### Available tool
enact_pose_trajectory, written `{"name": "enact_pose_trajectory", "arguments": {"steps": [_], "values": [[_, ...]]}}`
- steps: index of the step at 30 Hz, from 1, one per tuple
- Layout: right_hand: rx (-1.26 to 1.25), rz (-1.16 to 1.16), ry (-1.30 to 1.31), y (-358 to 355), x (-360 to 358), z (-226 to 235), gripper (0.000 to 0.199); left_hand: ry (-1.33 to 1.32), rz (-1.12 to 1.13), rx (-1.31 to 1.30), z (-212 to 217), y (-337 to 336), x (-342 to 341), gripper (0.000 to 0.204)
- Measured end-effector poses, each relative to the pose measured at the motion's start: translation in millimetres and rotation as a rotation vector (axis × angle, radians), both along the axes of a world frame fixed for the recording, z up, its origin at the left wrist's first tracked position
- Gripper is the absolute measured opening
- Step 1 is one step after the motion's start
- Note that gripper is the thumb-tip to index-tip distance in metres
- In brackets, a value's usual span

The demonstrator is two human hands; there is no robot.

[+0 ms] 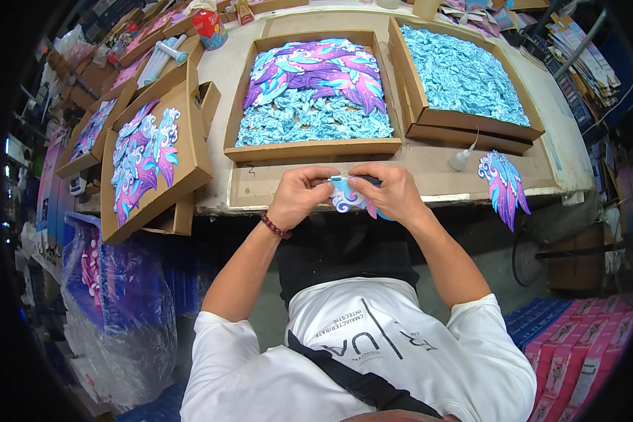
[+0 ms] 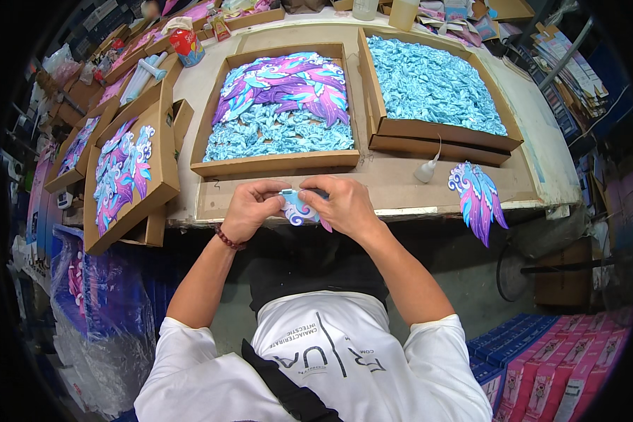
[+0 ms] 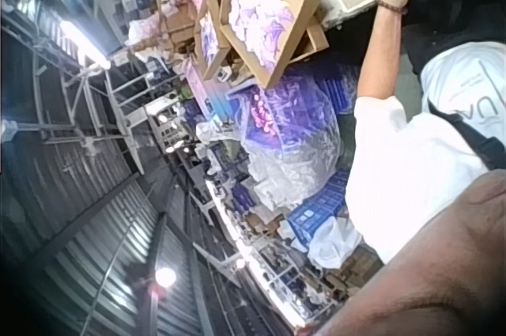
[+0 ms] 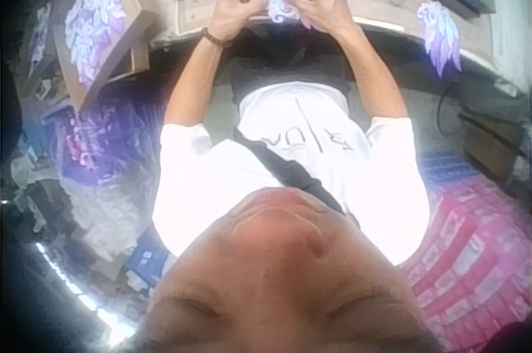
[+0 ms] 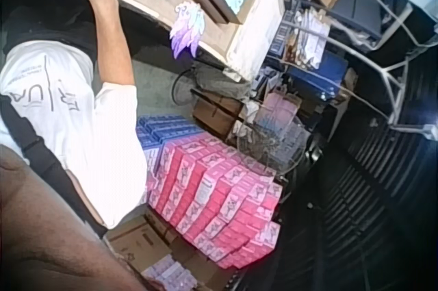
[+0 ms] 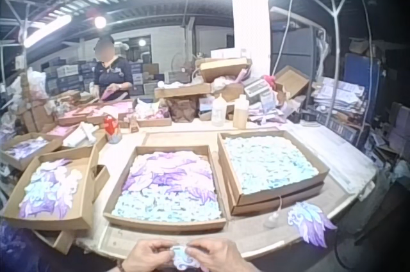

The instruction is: The person assembles small colorful paper cutouts into larger decorative pieces. They pick up individual cutouts, apply glue from a small bottle, and attach them to a base piece, repeating the process for multiple units.

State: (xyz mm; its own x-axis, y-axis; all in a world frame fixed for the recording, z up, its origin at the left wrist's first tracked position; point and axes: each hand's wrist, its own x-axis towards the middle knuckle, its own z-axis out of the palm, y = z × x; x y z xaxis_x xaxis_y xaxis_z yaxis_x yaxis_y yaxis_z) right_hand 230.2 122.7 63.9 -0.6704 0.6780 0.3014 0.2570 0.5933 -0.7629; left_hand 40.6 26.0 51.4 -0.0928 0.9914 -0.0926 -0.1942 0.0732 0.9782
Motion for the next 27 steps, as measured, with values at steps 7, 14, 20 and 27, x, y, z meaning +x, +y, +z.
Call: {"name": "enact_pose_trajectory", "arguments": {"steps": [7, 14, 20, 27], "values": [[-0.100, 0.024, -0.066, -4.6, -4.7, -0.6, 0.022, 0.081, -0.017, 0.028, -2.4, 1.0, 3.9, 0.025], [0.074, 0.048, -0.131, -0.8, -6.0, -2.6, 0.020, 0.106, 0.001, -0.009, -3.1, 0.1, 7.9, 0.024], [0.071, 0.002, -0.098, -4.5, -8.2, -6.2, 0.019, 0.200, 0.025, 0.004, -11.0, 2.0, 9.4, 0.024], [-0.021, -0.107, -0.125, -13.8, -13.3, -14.0, 0.022, 0.322, 0.050, 0.041, -21.1, 2.3, 11.2, 0.023]]}}
